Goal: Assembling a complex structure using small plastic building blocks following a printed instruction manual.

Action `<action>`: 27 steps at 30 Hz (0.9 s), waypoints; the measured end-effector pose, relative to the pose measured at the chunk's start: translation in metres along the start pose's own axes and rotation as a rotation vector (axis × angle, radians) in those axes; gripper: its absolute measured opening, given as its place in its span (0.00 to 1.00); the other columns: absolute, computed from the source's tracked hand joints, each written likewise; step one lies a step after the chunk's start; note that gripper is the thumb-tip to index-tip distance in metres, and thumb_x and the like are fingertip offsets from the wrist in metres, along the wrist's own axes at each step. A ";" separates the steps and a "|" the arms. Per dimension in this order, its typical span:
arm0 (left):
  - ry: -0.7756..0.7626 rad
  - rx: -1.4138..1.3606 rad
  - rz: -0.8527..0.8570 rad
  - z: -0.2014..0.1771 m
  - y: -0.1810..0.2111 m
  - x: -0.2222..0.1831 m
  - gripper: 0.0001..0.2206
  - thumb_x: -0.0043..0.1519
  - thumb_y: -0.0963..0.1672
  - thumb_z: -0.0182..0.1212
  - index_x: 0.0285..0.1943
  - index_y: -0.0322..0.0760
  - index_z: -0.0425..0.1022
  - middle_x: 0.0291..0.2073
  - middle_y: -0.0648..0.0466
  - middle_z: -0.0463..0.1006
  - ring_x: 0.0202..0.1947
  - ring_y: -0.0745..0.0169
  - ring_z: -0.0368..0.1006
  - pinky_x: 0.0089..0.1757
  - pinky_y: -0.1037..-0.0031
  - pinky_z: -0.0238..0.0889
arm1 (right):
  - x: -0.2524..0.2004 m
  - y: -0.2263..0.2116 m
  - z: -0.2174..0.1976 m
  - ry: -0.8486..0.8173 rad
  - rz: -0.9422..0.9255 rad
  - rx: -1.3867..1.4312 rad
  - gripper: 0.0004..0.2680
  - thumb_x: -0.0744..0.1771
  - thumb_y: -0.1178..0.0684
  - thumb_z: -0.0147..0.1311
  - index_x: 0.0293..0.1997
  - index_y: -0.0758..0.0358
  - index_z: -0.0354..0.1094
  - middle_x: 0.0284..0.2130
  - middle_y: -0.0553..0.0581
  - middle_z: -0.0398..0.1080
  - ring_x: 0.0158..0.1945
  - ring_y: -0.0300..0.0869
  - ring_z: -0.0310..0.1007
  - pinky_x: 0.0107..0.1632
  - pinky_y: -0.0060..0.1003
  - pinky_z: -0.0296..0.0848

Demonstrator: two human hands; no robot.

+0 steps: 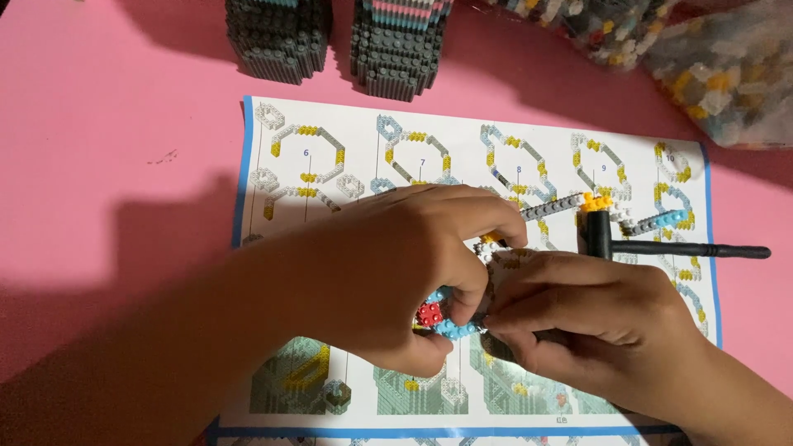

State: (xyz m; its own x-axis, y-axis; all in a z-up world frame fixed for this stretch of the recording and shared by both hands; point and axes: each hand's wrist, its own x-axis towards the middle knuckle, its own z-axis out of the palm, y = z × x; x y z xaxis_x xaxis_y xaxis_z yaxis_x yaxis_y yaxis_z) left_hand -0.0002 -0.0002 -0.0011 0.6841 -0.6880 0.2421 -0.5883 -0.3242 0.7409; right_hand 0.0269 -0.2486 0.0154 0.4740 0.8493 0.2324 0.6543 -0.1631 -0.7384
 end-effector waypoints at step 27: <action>0.030 -0.002 0.026 0.001 -0.001 0.001 0.07 0.43 0.44 0.74 0.22 0.44 0.78 0.58 0.48 0.75 0.56 0.43 0.75 0.52 0.49 0.64 | 0.004 0.000 0.001 -0.016 -0.032 0.030 0.02 0.66 0.57 0.59 0.35 0.61 0.78 0.35 0.54 0.80 0.36 0.41 0.85 0.39 0.31 0.81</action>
State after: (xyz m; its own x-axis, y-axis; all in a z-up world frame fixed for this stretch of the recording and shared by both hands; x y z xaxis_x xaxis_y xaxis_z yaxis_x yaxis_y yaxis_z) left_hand 0.0004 -0.0010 -0.0019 0.6813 -0.6764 0.2800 -0.6051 -0.3051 0.7354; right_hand 0.0279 -0.2449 0.0155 0.4434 0.8619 0.2459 0.6510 -0.1211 -0.7493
